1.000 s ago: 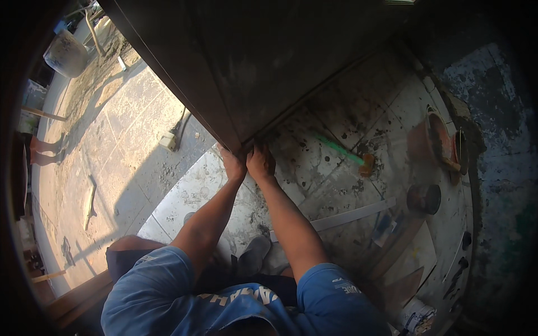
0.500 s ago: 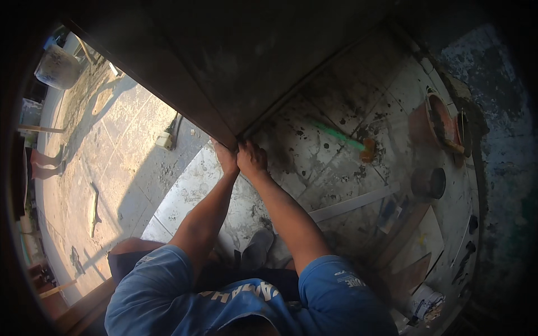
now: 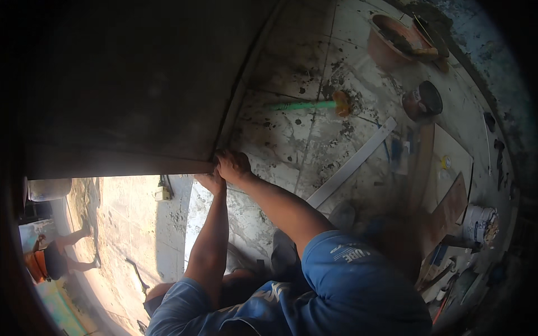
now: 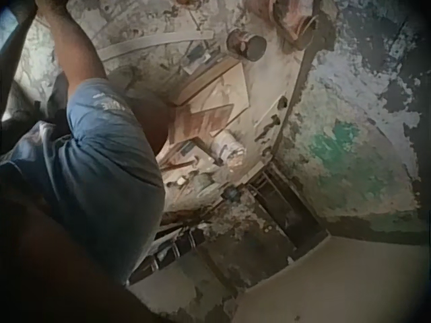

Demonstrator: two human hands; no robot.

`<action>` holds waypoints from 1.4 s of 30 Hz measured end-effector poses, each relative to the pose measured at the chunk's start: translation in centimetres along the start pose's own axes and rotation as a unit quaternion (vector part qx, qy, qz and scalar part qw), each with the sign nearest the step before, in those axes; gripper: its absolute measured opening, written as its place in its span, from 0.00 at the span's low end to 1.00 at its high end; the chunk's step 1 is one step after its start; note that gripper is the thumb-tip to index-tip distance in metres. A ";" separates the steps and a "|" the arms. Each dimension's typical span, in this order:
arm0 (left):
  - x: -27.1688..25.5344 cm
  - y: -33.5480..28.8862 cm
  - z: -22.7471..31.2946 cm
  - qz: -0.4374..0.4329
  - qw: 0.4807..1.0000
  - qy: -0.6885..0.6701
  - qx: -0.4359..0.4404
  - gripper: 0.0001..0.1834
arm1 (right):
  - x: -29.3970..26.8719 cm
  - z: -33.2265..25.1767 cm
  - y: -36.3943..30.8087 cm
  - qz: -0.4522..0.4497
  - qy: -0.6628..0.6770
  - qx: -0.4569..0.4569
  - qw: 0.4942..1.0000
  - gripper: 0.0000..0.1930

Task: The person places a wooden panel against a wall and repeatedly taps it with a rubber mallet to secure it. The person adjusts the panel's position and continues tapping along its edge.

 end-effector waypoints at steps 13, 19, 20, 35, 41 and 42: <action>0.5 -0.4 -5.0 -0.015 0.997 -0.007 -0.073 0.33 | -4.3 15.3 4.9 -0.015 -0.012 0.337 0.941 0.35; -1.6 0.7 -0.7 -0.033 0.997 0.058 -0.033 0.39 | -0.9 19.1 6.1 0.068 0.056 0.336 0.938 0.28; -1.6 0.2 0.2 -0.038 0.996 0.079 0.002 0.40 | 0.7 20.6 6.4 0.094 0.072 0.318 0.941 0.26; -16.1 16.8 16.4 0.248 0.949 -0.183 0.065 0.30 | 14.9 22.9 16.6 -0.003 0.073 0.217 0.974 0.22; -14.7 18.3 23.8 0.371 0.888 -0.271 -0.024 0.26 | 15.5 22.2 16.7 0.048 0.149 0.303 0.940 0.20; -14.0 18.2 23.8 0.376 0.877 -0.295 -0.041 0.26 | 15.7 23.0 16.7 0.047 0.129 0.296 0.945 0.20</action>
Point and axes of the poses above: each hand's wrist, its own y-axis towards the middle knuckle, its own x-axis out of the palm, z = x × y, the point moved 9 cm from there along y, towards the middle knuckle, and after that the axes turned 14 degrees about z, right-handed, at the moved point
